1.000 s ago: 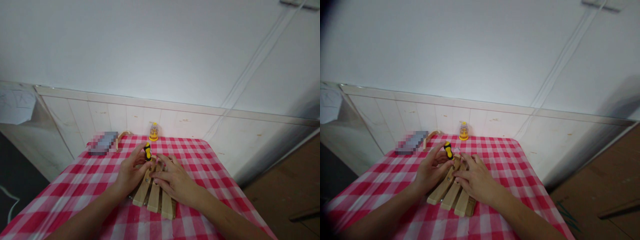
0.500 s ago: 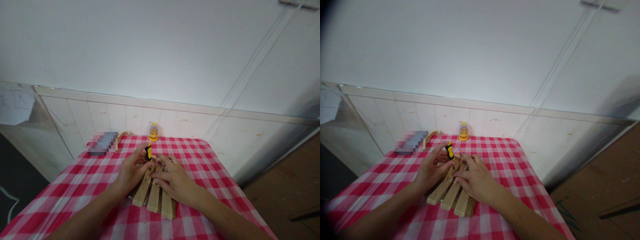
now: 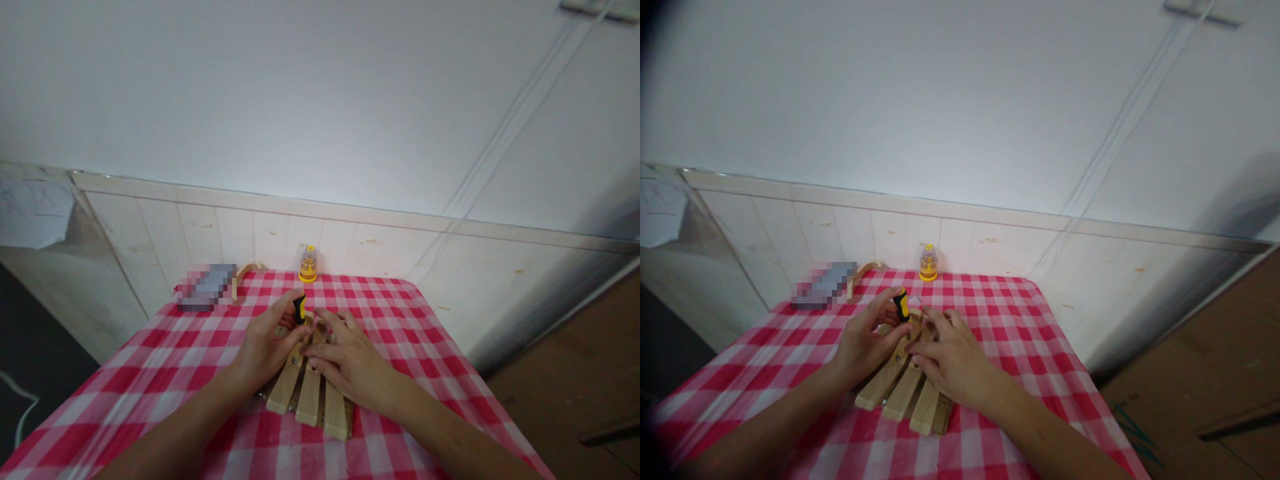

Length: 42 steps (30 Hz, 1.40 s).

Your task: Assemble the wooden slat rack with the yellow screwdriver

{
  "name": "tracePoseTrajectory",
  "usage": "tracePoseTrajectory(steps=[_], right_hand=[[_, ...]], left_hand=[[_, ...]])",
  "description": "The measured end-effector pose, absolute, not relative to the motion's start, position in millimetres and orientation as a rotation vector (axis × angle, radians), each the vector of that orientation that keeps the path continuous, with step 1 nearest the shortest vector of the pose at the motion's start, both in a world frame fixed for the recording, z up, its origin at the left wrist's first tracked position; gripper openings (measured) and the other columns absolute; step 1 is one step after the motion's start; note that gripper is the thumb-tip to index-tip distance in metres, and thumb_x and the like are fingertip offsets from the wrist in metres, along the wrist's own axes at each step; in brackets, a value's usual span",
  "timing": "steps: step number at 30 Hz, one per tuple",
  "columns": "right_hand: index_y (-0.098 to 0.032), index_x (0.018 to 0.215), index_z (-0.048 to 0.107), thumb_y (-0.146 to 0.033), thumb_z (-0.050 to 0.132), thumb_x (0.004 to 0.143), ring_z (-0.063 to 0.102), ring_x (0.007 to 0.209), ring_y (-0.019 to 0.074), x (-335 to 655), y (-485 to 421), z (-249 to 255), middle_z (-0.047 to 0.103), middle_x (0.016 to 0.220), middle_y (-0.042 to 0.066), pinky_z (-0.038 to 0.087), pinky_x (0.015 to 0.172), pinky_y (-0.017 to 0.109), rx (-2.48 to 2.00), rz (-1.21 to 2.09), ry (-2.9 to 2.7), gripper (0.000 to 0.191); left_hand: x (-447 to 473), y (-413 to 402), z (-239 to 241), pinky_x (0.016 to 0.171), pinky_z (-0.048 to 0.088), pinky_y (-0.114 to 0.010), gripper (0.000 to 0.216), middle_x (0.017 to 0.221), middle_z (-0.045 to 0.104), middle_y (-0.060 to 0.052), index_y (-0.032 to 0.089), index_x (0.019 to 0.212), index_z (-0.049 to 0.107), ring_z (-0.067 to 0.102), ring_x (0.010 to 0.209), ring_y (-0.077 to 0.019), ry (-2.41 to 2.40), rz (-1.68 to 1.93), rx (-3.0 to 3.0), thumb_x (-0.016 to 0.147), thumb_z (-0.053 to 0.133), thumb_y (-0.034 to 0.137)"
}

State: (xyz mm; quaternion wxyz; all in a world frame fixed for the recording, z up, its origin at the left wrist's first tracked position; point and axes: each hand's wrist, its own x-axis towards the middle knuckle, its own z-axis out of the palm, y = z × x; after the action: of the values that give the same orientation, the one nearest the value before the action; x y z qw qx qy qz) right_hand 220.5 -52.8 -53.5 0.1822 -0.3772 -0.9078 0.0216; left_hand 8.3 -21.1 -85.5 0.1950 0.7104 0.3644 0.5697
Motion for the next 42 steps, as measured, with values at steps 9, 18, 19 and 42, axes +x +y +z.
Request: tracePoseTrajectory(steps=[9,18,19,42], right_hand=[[-0.034,0.122,0.076,-0.032,0.059,0.103,0.039,0.139,0.0338,221,-53,-53,0.038,0.159,0.008,0.042,0.114,0.056,-1.068,0.077,-2.569,0.026],[-0.036,0.122,0.075,-0.034,0.058,0.104,0.042,0.134,0.0313,220,-53,-53,0.038,0.160,0.005,0.043,0.112,0.052,-1.061,0.067,-2.561,0.025],[-0.036,0.122,0.075,-0.033,0.058,0.104,0.042,0.133,0.0310,220,-52,-53,0.037,0.161,0.005,0.043,0.112,0.052,-1.059,0.073,-2.561,0.025],[-0.033,0.117,0.077,-0.033,0.059,0.103,0.043,0.132,0.0320,219,-54,-50,0.043,0.155,0.008,0.046,0.109,0.052,-1.041,0.014,-2.553,0.024]], left_hand=[[6,-21,-90,0.081,0.063,-0.028,0.068,0.104,0.073,-0.004,0.029,0.150,0.043,0.076,0.088,-0.0159,1.001,1.536,1.977,0.089,0.069,0.015],[0,-31,-81,0.075,0.062,-0.026,0.066,0.093,0.073,0.001,0.029,0.147,0.048,0.074,0.081,-0.0145,0.995,1.618,1.871,0.087,0.073,0.017],[-2,-33,-81,0.075,0.062,-0.026,0.067,0.093,0.073,0.001,0.030,0.147,0.048,0.074,0.081,-0.0143,0.984,1.614,1.876,0.087,0.073,0.016],[-7,-39,-80,0.068,0.058,-0.019,0.063,0.086,0.071,0.004,0.030,0.143,0.054,0.067,0.068,-0.0104,0.963,1.571,2.242,0.085,0.078,0.019]])
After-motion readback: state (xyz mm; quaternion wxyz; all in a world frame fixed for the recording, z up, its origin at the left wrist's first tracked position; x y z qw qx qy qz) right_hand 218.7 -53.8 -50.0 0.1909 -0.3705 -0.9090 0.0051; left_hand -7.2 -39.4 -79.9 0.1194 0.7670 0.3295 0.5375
